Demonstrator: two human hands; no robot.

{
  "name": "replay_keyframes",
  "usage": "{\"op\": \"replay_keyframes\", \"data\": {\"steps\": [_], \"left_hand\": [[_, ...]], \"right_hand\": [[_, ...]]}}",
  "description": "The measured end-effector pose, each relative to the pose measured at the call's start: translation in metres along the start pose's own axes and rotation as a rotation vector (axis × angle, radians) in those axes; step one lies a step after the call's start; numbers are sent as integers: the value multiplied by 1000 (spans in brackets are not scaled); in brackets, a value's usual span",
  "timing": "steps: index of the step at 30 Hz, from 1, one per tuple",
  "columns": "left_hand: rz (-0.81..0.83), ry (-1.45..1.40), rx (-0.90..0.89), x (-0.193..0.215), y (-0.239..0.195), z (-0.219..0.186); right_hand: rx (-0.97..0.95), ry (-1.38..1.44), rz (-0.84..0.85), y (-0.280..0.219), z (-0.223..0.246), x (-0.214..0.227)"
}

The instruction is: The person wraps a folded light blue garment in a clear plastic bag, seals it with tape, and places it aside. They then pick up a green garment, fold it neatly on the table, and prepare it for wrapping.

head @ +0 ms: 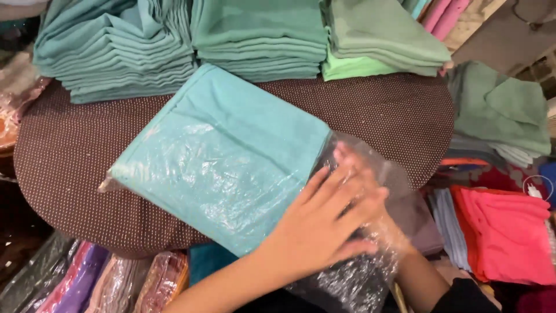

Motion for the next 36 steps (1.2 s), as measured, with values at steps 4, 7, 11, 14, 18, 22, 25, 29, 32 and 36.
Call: {"op": "replay_keyframes", "data": {"steps": [4, 7, 11, 14, 18, 22, 25, 29, 32, 36], "left_hand": [[-100, 258, -64, -36, 27, 2], [-277, 304, -92, -36, 38, 0], [-229, -84, -148, -29, 40, -12], [-263, -4, -185, -22, 44, -25], [-258, 43, -206, -38, 40, -30], [-352, 96, -170, -26, 44, -34], [-378, 110, -167, -22, 46, -35], [-345, 95, -183, -35, 39, -37], [-387, 113, -175, -34, 42, -37], [-492, 149, -165, -19, 53, -35]], "right_hand": [[191, -244, 92, -13, 43, -31], [337, -431, 160, -38, 96, -65], [537, -674, 229, -79, 167, -118], [678, -858, 277, -104, 207, -155], [836, -1048, 335, -97, 229, -194], [1456, -1416, 256, -96, 230, -228], [1461, -1645, 282, -94, 222, -246], [1582, -1834, 386, -108, 233, -262], [903, -1182, 787, -77, 236, -254], [2083, -2301, 448, -67, 213, -268]]}}
Point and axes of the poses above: each hand's wrist, its own y-axis towards the middle knuckle, its own x-axis out of the back of the hand, z = x × y, the point moved 7 cm from there along y, towards the middle knuckle, and after that the axes turned 13 degrees about -y, right-handed, at the moved point
